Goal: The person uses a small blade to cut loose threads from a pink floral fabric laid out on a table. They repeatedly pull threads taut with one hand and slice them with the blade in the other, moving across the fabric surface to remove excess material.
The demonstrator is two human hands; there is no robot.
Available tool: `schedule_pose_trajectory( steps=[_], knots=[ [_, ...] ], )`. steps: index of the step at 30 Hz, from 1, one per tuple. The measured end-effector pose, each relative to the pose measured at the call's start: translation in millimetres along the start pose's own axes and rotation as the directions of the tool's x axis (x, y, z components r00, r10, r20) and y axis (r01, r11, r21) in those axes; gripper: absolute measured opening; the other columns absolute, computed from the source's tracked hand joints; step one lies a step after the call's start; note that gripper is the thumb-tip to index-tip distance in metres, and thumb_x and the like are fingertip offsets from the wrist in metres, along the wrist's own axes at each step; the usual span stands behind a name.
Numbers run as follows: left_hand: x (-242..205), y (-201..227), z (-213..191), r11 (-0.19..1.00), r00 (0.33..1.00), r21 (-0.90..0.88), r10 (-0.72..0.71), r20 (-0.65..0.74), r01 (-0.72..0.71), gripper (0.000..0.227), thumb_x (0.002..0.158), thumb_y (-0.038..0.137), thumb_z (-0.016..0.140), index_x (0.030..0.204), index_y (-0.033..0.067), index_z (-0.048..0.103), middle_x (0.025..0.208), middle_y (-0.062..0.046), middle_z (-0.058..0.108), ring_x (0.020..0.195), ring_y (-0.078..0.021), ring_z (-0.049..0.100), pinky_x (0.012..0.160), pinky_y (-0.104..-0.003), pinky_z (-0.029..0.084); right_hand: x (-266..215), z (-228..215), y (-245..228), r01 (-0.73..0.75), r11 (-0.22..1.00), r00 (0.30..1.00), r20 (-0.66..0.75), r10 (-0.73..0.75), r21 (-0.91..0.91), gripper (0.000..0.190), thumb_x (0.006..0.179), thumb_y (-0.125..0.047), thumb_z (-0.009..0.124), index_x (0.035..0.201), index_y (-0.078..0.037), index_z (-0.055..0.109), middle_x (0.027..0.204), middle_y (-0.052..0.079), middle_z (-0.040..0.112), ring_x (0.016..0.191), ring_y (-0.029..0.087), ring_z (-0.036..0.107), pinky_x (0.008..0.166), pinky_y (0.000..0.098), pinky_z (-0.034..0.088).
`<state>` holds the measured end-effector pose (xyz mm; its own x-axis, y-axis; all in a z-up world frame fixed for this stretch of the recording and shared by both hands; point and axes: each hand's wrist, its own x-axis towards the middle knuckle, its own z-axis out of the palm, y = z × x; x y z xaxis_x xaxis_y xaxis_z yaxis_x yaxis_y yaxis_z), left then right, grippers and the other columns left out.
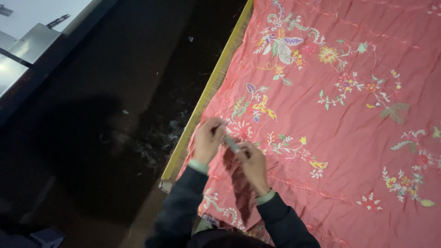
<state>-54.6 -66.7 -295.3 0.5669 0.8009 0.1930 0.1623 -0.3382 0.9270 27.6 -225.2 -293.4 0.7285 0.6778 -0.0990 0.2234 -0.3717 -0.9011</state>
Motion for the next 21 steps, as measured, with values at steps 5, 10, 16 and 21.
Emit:
schedule_pose_trajectory(
  steps=[5,10,16,21],
  knots=[
    [35,-46,70,0.939,0.983,0.309,0.177,-0.052,-0.153,0.022,0.084,0.015,0.076,0.106,0.0152,0.073,0.099,-0.010,0.068,0.098,-0.0344,0.067,0.094,-0.044,0.053,33,-33,16,0.029,0.971,0.958,-0.283,0.041,0.239,0.009,0.096,-0.011,0.062,0.101,-0.007,0.066,0.079,0.010,0.065,0.069,0.020,0.060,0.068,0.0348,0.052],
    [51,-49,86,0.912,0.969,0.376,0.221,-0.109,-0.165,0.008,0.086,0.012,0.070,0.094,0.0126,0.070,0.092,-0.008,0.062,0.094,-0.0326,0.065,0.094,-0.043,0.052,97,-42,17,0.135,0.929,0.943,-0.332,-0.015,0.344,0.013,0.101,-0.017,0.060,0.107,-0.006,0.061,0.085,0.009,0.067,0.074,0.015,0.064,0.072,0.0271,0.057],
    [61,-41,59,0.990,0.992,0.078,0.121,-0.029,-0.118,0.010,0.080,0.013,0.078,0.086,0.0167,0.070,0.078,-0.005,0.061,0.080,-0.0295,0.066,0.076,-0.041,0.053,105,-45,13,0.103,0.942,0.969,-0.248,-0.021,0.320,0.013,0.104,-0.014,0.057,0.112,-0.003,0.058,0.090,0.016,0.072,0.078,0.020,0.073,0.068,0.0286,0.061],
    [64,-33,56,0.996,0.987,-0.079,0.055,0.154,-0.043,0.007,0.090,0.006,0.070,0.096,0.0086,0.069,0.077,-0.011,0.063,0.073,-0.0298,0.065,0.069,-0.039,0.052,110,-46,5,0.117,0.949,0.966,-0.256,-0.039,0.294,0.012,0.105,-0.014,0.056,0.111,-0.004,0.058,0.099,0.017,0.073,0.090,0.020,0.073,0.079,0.0312,0.061]
  ],
)
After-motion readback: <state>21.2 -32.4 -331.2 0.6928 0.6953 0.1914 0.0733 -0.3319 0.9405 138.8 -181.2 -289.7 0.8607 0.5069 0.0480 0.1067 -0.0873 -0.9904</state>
